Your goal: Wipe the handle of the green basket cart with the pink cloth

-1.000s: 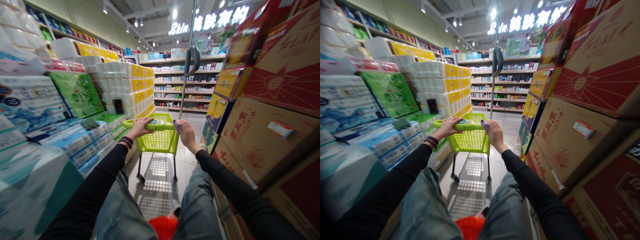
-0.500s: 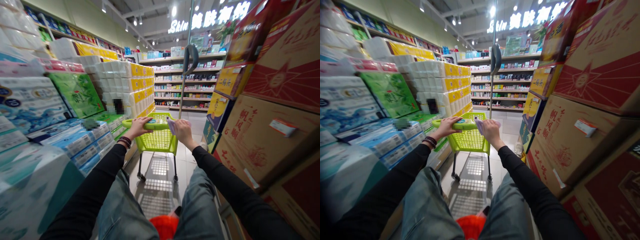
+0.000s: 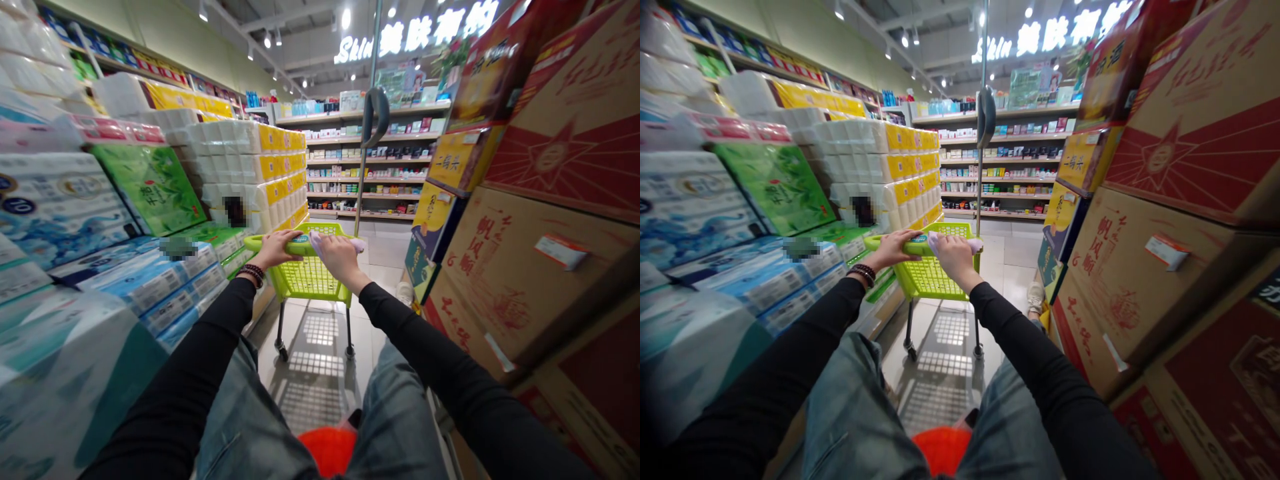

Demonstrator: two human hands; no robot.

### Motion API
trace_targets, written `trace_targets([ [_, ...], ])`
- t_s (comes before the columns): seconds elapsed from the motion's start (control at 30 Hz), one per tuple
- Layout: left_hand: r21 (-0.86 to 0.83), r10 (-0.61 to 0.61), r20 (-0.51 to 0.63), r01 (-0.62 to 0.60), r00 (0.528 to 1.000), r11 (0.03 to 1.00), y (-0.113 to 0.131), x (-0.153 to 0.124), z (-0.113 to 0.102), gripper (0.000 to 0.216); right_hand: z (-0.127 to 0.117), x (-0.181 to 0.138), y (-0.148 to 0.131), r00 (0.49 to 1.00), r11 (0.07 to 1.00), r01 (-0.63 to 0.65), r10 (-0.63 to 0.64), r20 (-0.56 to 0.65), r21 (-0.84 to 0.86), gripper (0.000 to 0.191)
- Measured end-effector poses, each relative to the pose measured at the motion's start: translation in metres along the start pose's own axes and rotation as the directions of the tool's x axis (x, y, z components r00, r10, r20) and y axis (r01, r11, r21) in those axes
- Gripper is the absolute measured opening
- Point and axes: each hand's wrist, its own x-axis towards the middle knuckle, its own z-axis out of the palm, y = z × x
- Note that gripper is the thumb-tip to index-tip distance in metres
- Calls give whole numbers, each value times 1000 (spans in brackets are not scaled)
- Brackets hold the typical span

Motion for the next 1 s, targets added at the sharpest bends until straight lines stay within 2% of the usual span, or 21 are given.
trace_targets([
  [0.1, -9, 20, 2, -20, 1000, 1000, -5, -2, -2, 81, -8, -14, 29, 996, 996, 85, -85, -25, 3, 34],
  [0.17, -8, 26, 10, -26, 1000, 1000, -6, -4, -3, 81, -18, -19, 46, 1000, 1000, 20, -20, -2, -13, 38],
  [0.23, -1, 25, 14, -25, 1000, 1000, -4, -5, -3, 82, -28, -14, 51, 992, 994, -98, 101, 81, -46, 42],
  [0.33, 11, 13, 11, -13, 1000, 1000, 2, -6, -2, 82, -38, 8, 35, 934, 976, -205, 219, 284, -79, 44],
  [0.43, 10, 4, 6, -4, 1000, 1000, 5, -5, -1, 81, -38, 25, 6, 900, 978, -196, 207, 383, -69, 42],
  [0.5, -1, 6, 4, -6, 1000, 1000, 4, -6, -1, 81, -35, 26, -6, 926, 984, -169, 179, 334, -59, 42],
  [0.57, -13, 17, 2, -17, 1000, 1000, 1, -7, -2, 81, -32, 17, -4, 965, 995, -98, 101, 241, -26, 44],
  [0.63, -18, 31, -1, -31, 1000, 999, -3, -8, -4, 81, -28, 5, 14, 986, 999, 32, -37, 164, 35, 45],
  [0.73, -16, 50, -6, -50, 999, 999, -8, -11, -6, 82, -24, -13, 60, 975, 970, 184, -200, 96, 160, 45],
  [0.8, -19, 59, -4, -59, 998, 998, -9, -11, -6, 83, -18, -24, 87, 979, 948, 185, -199, 32, 259, 50],
  [0.87, -23, 61, 5, -61, 998, 998, -9, -11, -6, 83, -10, -37, 101, 983, 919, 185, -171, -70, 348, 49],
  [0.93, -22, 51, 6, -51, 999, 998, -7, -11, -6, 83, 2, -48, 100, 976, 901, 158, -82, -200, 403, 46],
  [1.0, -17, 36, 2, -36, 999, 999, -5, -10, -5, 84, 15, -57, 87, 942, 899, 109, 43, -334, 425, 43],
])
